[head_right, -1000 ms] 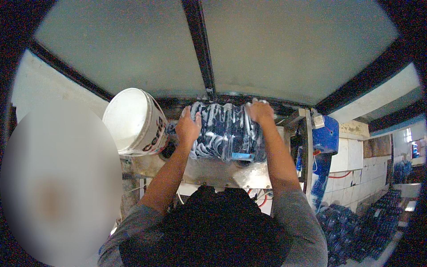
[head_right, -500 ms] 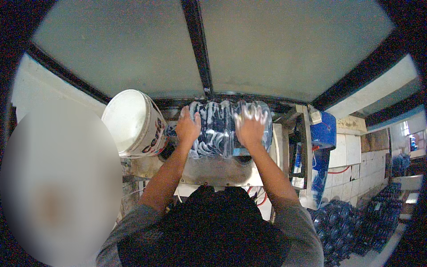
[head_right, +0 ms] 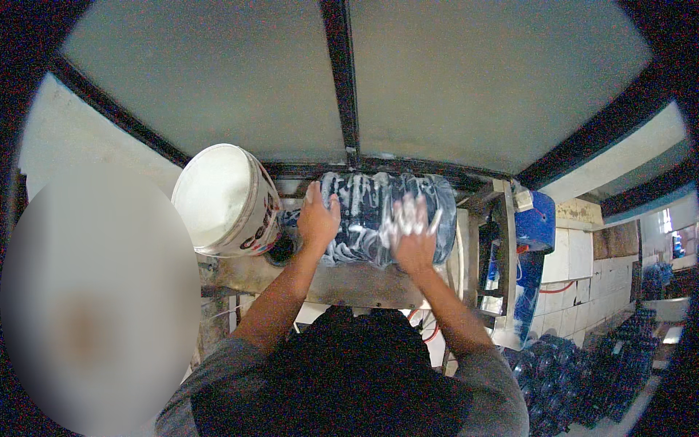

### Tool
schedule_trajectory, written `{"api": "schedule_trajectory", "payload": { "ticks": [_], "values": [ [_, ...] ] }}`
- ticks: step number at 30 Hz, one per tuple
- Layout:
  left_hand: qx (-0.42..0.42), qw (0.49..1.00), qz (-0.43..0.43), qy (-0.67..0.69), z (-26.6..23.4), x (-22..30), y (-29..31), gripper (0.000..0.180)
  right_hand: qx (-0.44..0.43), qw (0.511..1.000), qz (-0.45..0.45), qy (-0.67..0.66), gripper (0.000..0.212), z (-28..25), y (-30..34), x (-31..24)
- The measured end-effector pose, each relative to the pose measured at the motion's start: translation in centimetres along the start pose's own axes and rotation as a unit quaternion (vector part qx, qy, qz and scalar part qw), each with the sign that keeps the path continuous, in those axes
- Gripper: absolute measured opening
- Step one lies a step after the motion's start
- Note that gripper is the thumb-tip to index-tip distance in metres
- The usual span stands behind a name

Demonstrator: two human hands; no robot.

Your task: The person scrubs the outside of a large blue water jug with a soapy sponge at a wash basin, turns it over to clean all sides, and sets it aside.

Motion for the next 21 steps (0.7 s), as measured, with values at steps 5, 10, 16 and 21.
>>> {"api": "schedule_trajectory", "payload": {
  "ticks": [5,10,16,21],
  "values": [
    [0.001,1.0,0.004,0.003,0.5,0.4,-0.2,0.061,-0.32,0.93,0.159,-0.084,0.061,1.1,-14.2,2.9],
    [-0.013,1.0,-0.008,-0.008,0.4,0.9,-1.2,0.062,-0.263,0.938,0.165,-0.153,0.059,2.4,-15.6,-1.6],
    [-0.016,1.0,-0.018,0.011,-0.2,0.7,-1.1,0.062,-0.031,0.985,-0.084,-0.147,0.05,1.8,-0.9,-4.5],
    [0.033,0.999,0.009,0.025,0.3,-0.5,-0.4,0.059,-0.054,0.997,-0.029,-0.038,0.053,-1.4,-7.9,-3.3]
  ]
}}
Point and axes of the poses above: each hand's wrist, its own y-axis away from the middle knuckle, its own z-axis out of the palm, x = y × z, the point moved 1 cm from there along -y, towards the middle knuckle, and after that the axes turned 3 degrees about -z, right-handed, at the moved point
